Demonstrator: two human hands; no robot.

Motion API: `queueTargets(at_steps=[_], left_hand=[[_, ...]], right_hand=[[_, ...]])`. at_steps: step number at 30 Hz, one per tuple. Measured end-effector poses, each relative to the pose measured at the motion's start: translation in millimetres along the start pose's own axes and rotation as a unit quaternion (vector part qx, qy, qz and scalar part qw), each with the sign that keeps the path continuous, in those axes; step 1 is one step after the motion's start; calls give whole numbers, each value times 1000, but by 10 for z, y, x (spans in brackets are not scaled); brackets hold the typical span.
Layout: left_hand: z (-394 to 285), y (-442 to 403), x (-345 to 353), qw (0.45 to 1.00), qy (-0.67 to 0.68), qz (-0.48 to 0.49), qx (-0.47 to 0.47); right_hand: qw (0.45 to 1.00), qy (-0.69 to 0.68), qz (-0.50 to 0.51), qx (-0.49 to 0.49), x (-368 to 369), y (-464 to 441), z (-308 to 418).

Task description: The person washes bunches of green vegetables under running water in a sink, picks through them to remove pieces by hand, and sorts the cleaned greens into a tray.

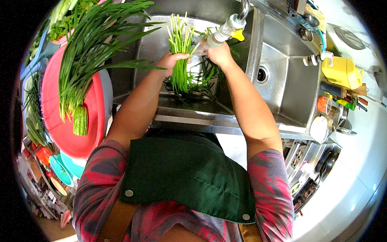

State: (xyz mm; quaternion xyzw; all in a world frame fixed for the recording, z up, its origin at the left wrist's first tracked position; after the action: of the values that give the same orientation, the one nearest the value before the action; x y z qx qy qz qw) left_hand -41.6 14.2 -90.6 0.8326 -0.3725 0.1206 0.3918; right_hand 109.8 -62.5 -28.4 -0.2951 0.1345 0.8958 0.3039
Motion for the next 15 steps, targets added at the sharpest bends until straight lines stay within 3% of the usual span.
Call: queueTargets(at_steps=[1,3,5,6,8,9,11,15], left_hand=[[5,-3,-15,1000,0,-1,0],[29,-23,-50,1000,-17,-17,3],[15,-18,-41,1000,-25,0,0],[12,-14,-29,999,-34,18,-2],[66,-38,-25,999,-36,5,-9],[83,-50,-25,999,-38,-10,-16],[22,34,41,998,-61,-24,-25],[76,34,67,995,-86,32,-41]], right_hand=[[962,205,-23,-178,-18,-20,-35],[988,62,-139,8,-255,6,37],[967,-45,-245,56,-342,-271,-630],[967,-44,-245,57,-351,-206,-460],[962,-22,-126,243,-337,11,-9],[956,-136,-39,257,-133,-50,-335],[932,-245,39,265,17,119,-18],[934,-243,16,262,245,137,-11]])
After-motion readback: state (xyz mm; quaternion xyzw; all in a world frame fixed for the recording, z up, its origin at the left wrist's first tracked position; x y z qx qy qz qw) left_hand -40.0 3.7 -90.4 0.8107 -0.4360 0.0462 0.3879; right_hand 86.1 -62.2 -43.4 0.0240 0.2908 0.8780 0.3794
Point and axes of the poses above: each hand's wrist, its own y-axis away from the middle knuckle, its own x-axis out of the palm, z = x × y, the point moved 3 cm from there along -y, towards the middle knuckle, and after that the axes turned 13 degrees about -z, right-handed, at the moved point
